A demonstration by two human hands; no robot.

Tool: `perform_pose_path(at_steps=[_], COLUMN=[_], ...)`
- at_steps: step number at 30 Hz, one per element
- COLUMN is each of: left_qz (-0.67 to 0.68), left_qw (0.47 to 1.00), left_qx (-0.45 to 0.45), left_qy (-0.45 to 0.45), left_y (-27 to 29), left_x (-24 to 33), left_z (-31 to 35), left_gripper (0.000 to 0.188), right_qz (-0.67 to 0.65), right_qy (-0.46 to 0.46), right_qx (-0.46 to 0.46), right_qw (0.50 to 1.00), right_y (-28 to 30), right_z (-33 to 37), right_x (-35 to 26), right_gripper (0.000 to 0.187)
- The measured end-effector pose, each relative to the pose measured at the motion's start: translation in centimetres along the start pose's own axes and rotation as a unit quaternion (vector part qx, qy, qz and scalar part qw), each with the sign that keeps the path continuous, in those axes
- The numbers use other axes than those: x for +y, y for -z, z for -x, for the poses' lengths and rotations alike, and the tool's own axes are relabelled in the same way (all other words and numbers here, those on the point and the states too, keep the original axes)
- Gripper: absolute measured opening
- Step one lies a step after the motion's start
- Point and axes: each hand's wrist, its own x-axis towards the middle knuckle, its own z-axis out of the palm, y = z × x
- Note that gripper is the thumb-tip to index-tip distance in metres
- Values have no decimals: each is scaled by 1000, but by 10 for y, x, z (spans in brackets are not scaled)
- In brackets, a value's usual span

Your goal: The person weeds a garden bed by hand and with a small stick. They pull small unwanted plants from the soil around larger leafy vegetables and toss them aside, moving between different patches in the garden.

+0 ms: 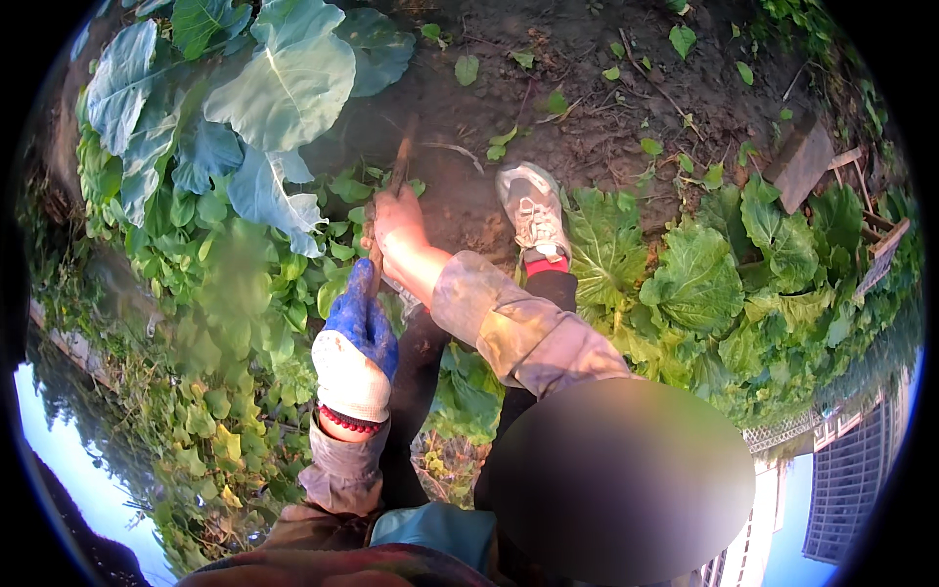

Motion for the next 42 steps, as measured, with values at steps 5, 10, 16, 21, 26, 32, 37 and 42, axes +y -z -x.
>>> perform_pose_path(at_steps=[5, 10, 16, 21, 26, 32, 37, 42], left_qz=[-25, -53, -81, -46, -55, -64, -32, -40], left_qw=[998, 990, 988, 984, 988, 982, 986, 984], left_qx=[-53, -128, -130, -174, -141, -155, -138, -154], left_qy=[0, 17, -19, -15, -30, -81, -87, -86], left_y=[25, 17, 12, 7, 6, -19, -34, -40], left_x=[15, 15, 6, 5, 9, -7, -21, -29], left_z=[6, 21, 31, 38, 42, 59, 73, 89], left_gripper=[38, 40, 43, 44, 48, 48, 40, 42], right_qz=[-44, -46, -46, 12, -4, -30, -26, -11], right_qy=[4, -30, -26, -49, -24, -30, 10, 20], right_qx=[-28, 9, 50, 68, 15, 26, 17, 23], right_qw=[999, 998, 997, 996, 1000, 999, 999, 999], right_y=[11, 43, 52, 106, 85, 108, 122, 140], right_z=[15, 24, 30, 15, 30, 43, 44, 55], right_x=[14, 23, 34, 64, 34, 29, 41, 50], right_gripper=[5, 15, 15, 7, 13, 11, 7, 5])
